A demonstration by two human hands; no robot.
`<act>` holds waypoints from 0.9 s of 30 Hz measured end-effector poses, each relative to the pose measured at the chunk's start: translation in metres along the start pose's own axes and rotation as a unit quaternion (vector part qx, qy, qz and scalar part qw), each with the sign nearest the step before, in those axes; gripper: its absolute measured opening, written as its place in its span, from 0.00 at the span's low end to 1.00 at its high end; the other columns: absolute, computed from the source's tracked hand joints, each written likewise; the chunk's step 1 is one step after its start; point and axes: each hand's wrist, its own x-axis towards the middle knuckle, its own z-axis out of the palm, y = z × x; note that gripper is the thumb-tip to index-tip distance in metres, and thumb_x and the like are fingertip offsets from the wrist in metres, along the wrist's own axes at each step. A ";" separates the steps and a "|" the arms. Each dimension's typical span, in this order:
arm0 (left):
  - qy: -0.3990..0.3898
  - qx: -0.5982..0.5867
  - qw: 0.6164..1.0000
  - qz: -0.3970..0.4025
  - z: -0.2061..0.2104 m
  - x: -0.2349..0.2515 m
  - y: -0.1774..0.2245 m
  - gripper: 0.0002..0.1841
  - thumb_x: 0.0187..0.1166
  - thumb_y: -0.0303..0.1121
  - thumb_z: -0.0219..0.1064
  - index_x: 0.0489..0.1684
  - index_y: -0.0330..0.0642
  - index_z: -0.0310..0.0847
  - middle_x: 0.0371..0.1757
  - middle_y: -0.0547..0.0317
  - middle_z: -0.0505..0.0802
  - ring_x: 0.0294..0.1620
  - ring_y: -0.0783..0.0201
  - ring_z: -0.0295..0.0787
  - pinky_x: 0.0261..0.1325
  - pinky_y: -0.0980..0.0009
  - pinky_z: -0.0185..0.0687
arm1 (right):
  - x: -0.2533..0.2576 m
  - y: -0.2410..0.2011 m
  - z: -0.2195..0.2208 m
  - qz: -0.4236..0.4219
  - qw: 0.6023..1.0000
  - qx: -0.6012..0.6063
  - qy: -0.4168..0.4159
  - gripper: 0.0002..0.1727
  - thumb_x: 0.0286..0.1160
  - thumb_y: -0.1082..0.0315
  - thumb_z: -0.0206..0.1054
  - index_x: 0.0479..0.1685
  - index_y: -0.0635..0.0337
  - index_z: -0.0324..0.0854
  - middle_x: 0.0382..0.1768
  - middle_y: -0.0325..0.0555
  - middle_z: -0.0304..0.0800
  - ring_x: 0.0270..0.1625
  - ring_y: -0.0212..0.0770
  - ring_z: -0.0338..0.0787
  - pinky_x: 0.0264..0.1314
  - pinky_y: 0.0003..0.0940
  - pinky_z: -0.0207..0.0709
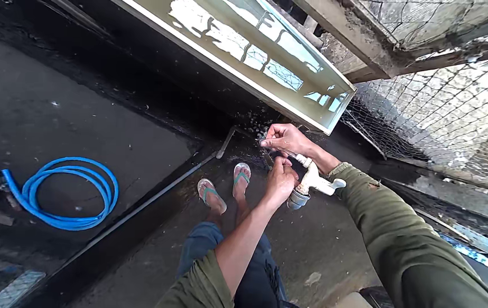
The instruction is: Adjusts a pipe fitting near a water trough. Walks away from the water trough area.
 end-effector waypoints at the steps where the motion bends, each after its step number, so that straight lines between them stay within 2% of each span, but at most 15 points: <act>1: 0.002 -0.002 1.000 0.001 0.000 0.000 0.000 0.12 0.91 0.27 0.45 0.63 0.34 0.69 0.30 0.60 0.82 0.26 0.69 0.79 0.37 0.71 0.79 | 0.000 0.001 -0.001 0.004 1.000 -0.019 -0.001 0.11 0.77 0.64 0.73 0.32 0.57 0.78 0.12 0.39 0.68 0.10 0.28 0.62 0.12 0.21 0.55; 2: 0.003 -0.006 1.000 0.002 0.001 0.000 0.000 0.12 0.91 0.27 0.46 0.64 0.33 0.69 0.30 0.60 0.82 0.26 0.70 0.79 0.36 0.71 0.80 | 0.001 0.002 -0.002 0.001 0.999 -0.030 -0.013 0.11 0.80 0.62 0.70 0.32 0.57 0.77 0.12 0.39 0.66 0.10 0.28 0.61 0.12 0.21 0.55; 4: 0.005 -0.019 1.000 0.005 0.001 0.001 -0.001 0.12 0.89 0.26 0.49 0.64 0.33 0.68 0.29 0.60 0.82 0.26 0.70 0.79 0.36 0.72 0.80 | 0.001 0.001 -0.005 -0.019 0.999 -0.026 -0.037 0.06 0.84 0.67 0.64 0.41 0.60 0.81 0.20 0.40 0.77 0.17 0.26 0.71 0.19 0.20 0.66; 6: 0.006 -0.027 1.000 0.012 0.001 0.002 -0.004 0.11 0.88 0.25 0.53 0.62 0.32 0.68 0.29 0.60 0.82 0.25 0.70 0.80 0.35 0.73 0.81 | -0.002 0.002 -0.010 -0.037 0.998 -0.007 -0.058 0.11 0.82 0.78 0.59 0.54 0.66 0.84 0.44 0.48 0.90 0.37 0.32 0.87 0.44 0.28 0.85; 7: 0.007 -0.026 1.000 0.016 0.000 0.003 -0.005 0.10 0.87 0.26 0.55 0.60 0.32 0.70 0.30 0.59 0.82 0.26 0.70 0.80 0.36 0.73 0.81 | -0.005 0.005 -0.009 -0.035 0.999 0.007 -0.034 0.09 0.81 0.77 0.61 0.53 0.66 0.84 0.41 0.48 0.92 0.34 0.32 0.88 0.42 0.28 0.84; 9: 0.011 -0.027 0.999 0.018 -0.001 0.005 -0.006 0.11 0.86 0.28 0.59 0.59 0.30 0.73 0.33 0.57 0.84 0.28 0.69 0.82 0.37 0.72 0.83 | -0.008 0.018 -0.006 -0.026 0.998 0.038 0.045 0.05 0.81 0.70 0.67 0.47 0.62 0.84 0.25 0.44 0.88 0.18 0.27 0.80 0.21 0.21 0.77; 10: 0.017 -0.034 0.999 0.020 -0.001 0.006 -0.005 0.11 0.86 0.29 0.60 0.57 0.29 0.75 0.33 0.57 0.84 0.29 0.69 0.83 0.38 0.72 0.83 | -0.010 0.028 -0.008 -0.016 0.996 0.049 0.075 0.06 0.84 0.68 0.65 0.48 0.61 0.84 0.25 0.42 0.87 0.18 0.27 0.81 0.22 0.21 0.78; 12: 0.033 -0.051 0.998 0.022 0.000 0.010 -0.001 0.11 0.87 0.32 0.62 0.51 0.30 0.77 0.30 0.58 0.86 0.26 0.71 0.83 0.36 0.74 0.83 | -0.021 0.045 -0.014 0.001 0.987 0.110 0.118 0.12 0.88 0.69 0.58 0.60 0.62 0.82 0.45 0.45 0.94 0.39 0.33 0.93 0.46 0.31 0.89; 14: 0.027 -0.053 0.998 0.012 0.000 0.015 0.007 0.11 0.88 0.33 0.61 0.48 0.30 0.79 0.28 0.60 0.85 0.24 0.71 0.82 0.33 0.75 0.82 | -0.046 0.063 -0.007 -0.039 0.953 0.256 0.158 0.19 0.83 0.71 0.51 0.66 0.61 0.80 0.65 0.50 0.88 0.58 0.41 0.91 0.62 0.38 0.85; 18: 0.003 -0.055 0.998 -0.023 0.002 0.026 0.024 0.16 0.92 0.35 0.52 0.42 0.32 0.80 0.25 0.61 0.83 0.24 0.70 0.80 0.34 0.73 0.81 | -0.088 0.049 0.033 -0.125 0.818 0.507 0.242 0.19 0.81 0.55 0.52 0.49 0.54 0.87 0.55 0.50 0.94 0.57 0.46 0.93 0.59 0.44 0.87; 20: 0.010 -0.081 0.995 -0.049 -0.002 0.036 0.033 0.24 0.96 0.42 0.43 0.41 0.32 0.78 0.21 0.61 0.80 0.20 0.70 0.77 0.30 0.73 0.80 | -0.089 0.034 0.044 -0.160 0.784 0.534 0.275 0.20 0.83 0.52 0.52 0.49 0.53 0.88 0.53 0.48 0.94 0.58 0.44 0.92 0.64 0.42 0.85; 22: 0.004 -0.076 0.996 -0.038 -0.007 0.047 0.042 0.22 0.97 0.41 0.40 0.49 0.33 0.76 0.22 0.61 0.82 0.16 0.72 0.74 0.26 0.76 0.76 | -0.081 0.023 0.051 -0.184 0.768 0.534 0.303 0.17 0.82 0.53 0.57 0.50 0.53 0.85 0.51 0.44 0.93 0.59 0.41 0.91 0.68 0.40 0.83; 24: -0.014 0.002 0.999 0.031 -0.012 0.057 0.049 0.16 0.94 0.29 0.40 0.67 0.35 0.71 0.32 0.57 0.87 0.19 0.71 0.77 0.28 0.74 0.78 | -0.075 0.021 0.054 -0.215 0.767 0.512 0.321 0.16 0.77 0.51 0.64 0.47 0.52 0.86 0.50 0.43 0.93 0.57 0.41 0.91 0.65 0.40 0.84; 25: -0.020 0.078 0.994 0.078 -0.018 0.064 0.055 0.20 0.91 0.25 0.42 0.77 0.35 0.67 0.43 0.52 0.90 0.28 0.67 0.84 0.37 0.68 0.83 | -0.074 0.024 0.055 -0.232 0.778 0.492 0.315 0.19 0.73 0.47 0.69 0.50 0.51 0.85 0.52 0.44 0.92 0.58 0.42 0.91 0.65 0.42 0.84; 27: -0.018 0.239 0.956 0.167 -0.031 0.077 0.068 0.20 0.85 0.20 0.48 0.73 0.30 0.71 0.62 0.41 0.89 0.53 0.53 0.91 0.60 0.53 0.85 | -0.077 0.033 0.061 -0.242 0.805 0.447 0.306 0.24 0.68 0.44 0.74 0.54 0.50 0.81 0.59 0.45 0.89 0.59 0.46 0.90 0.62 0.45 0.86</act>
